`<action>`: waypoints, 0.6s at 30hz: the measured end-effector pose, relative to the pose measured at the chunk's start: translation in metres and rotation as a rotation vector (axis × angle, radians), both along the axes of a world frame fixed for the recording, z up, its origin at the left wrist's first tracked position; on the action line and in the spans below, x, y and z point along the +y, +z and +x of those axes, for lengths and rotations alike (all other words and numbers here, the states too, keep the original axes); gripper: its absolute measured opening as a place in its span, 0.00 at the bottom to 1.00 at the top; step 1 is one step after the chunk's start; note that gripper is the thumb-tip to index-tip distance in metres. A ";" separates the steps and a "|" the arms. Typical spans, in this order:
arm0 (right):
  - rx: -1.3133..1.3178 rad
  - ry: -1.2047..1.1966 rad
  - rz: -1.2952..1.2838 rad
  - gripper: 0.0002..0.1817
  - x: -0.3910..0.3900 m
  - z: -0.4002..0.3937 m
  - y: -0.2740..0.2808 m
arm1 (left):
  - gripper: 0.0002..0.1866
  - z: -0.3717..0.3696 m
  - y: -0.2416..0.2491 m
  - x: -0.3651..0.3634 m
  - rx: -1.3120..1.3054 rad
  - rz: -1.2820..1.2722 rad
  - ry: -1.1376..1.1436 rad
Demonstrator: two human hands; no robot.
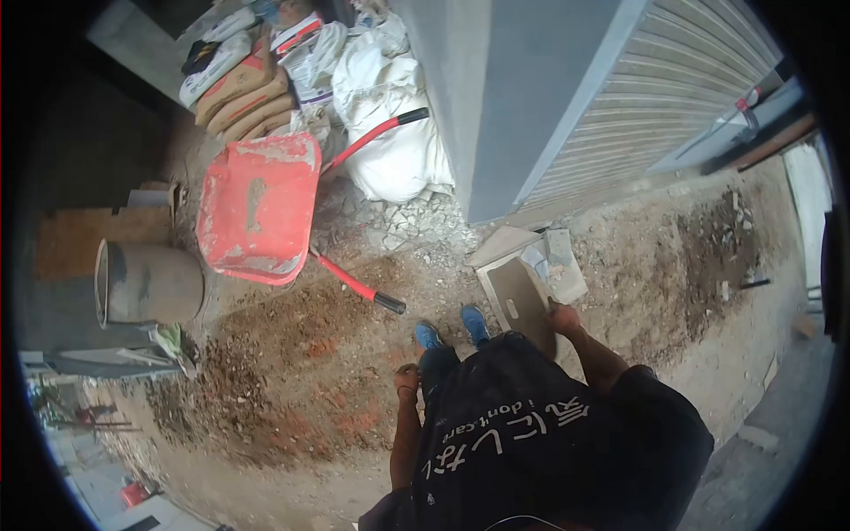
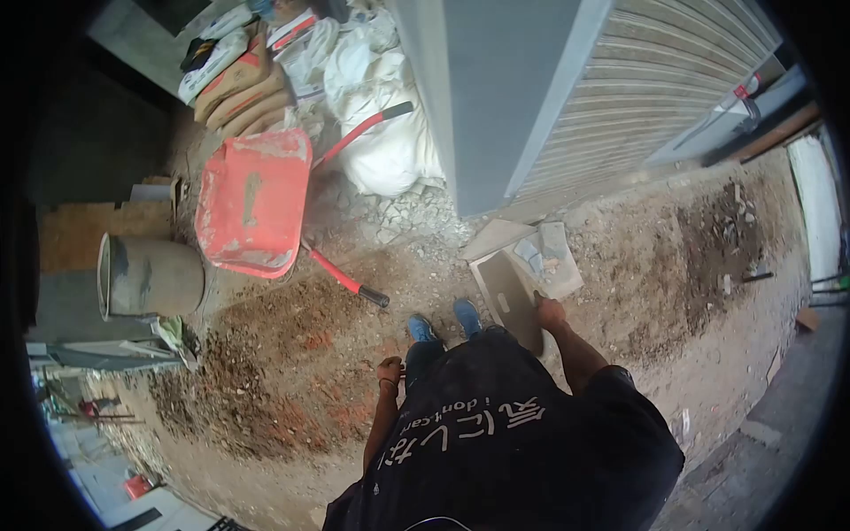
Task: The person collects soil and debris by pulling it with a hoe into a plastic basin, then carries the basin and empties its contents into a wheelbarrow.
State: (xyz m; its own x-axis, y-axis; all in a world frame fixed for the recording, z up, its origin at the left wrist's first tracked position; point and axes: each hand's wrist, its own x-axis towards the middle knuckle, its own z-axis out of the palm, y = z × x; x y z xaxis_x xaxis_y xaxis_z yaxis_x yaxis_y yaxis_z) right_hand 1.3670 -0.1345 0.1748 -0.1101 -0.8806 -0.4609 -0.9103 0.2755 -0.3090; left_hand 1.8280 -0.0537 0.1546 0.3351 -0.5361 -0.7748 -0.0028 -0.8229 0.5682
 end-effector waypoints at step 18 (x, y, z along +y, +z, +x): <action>0.159 -1.098 -0.497 0.19 0.122 -0.151 0.109 | 0.12 0.025 0.000 -0.114 -0.029 0.143 -0.684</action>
